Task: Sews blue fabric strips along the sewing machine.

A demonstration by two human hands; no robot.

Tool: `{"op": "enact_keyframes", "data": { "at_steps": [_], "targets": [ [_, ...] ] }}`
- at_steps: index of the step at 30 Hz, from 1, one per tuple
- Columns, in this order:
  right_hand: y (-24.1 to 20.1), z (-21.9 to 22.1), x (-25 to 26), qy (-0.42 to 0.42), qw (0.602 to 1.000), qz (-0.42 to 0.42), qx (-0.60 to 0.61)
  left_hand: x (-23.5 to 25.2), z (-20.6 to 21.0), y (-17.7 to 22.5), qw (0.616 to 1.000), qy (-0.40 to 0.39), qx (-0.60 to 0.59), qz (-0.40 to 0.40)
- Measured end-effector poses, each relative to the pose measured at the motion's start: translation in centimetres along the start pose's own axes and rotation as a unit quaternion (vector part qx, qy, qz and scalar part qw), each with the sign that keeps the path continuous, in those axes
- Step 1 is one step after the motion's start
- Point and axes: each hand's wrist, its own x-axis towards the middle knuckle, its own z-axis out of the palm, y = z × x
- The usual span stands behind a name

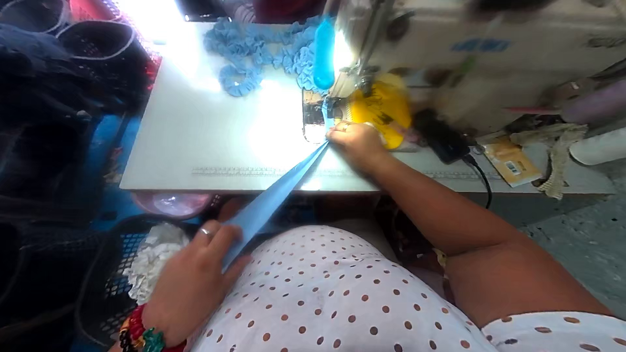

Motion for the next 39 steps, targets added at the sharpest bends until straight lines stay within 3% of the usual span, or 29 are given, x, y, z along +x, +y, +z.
{"op": "enact_keyframes", "data": {
  "at_steps": [4,8,13,17,29,32,34,37,39],
  "targets": [
    [-0.9,0.0,0.4,-0.014,1.0,0.014,0.003,-0.4,-2.4,-1.2,0.99,0.028,0.13,0.04],
    [-4.6,-0.5,1.0,0.032,0.995,0.014,0.089,-1.3,-4.2,-1.2,0.991,0.093,0.065,0.073],
    [-14.4,-3.9,2.1,0.045,0.965,-0.079,0.246,-1.8,-4.4,-0.3,0.979,0.192,-0.003,0.075],
    [-18.1,-4.8,3.9,0.029,0.946,-0.139,0.292,-1.5,-4.4,0.2,0.971,0.219,-0.014,0.091],
    [-19.6,-6.4,3.3,0.065,0.961,-0.201,0.181,-1.4,-4.6,0.7,0.964,0.227,-0.052,0.127],
    [-19.8,-7.8,2.2,0.071,0.963,-0.215,0.146,-1.8,-4.6,0.7,0.967,0.177,-0.129,0.127],
    [-19.8,-9.3,0.1,0.063,0.967,-0.216,0.12,-1.7,-4.6,0.7,0.962,0.081,-0.218,0.141],
    [-18.7,-11.3,-4.4,0.015,0.975,-0.187,0.116,-1.0,-3.9,-0.1,0.914,-0.087,-0.343,0.197],
    [-17.4,-11.3,-7.0,-0.015,0.977,-0.162,0.138,-0.2,-2.9,-0.9,0.878,-0.157,-0.393,0.223]
  ]
}}
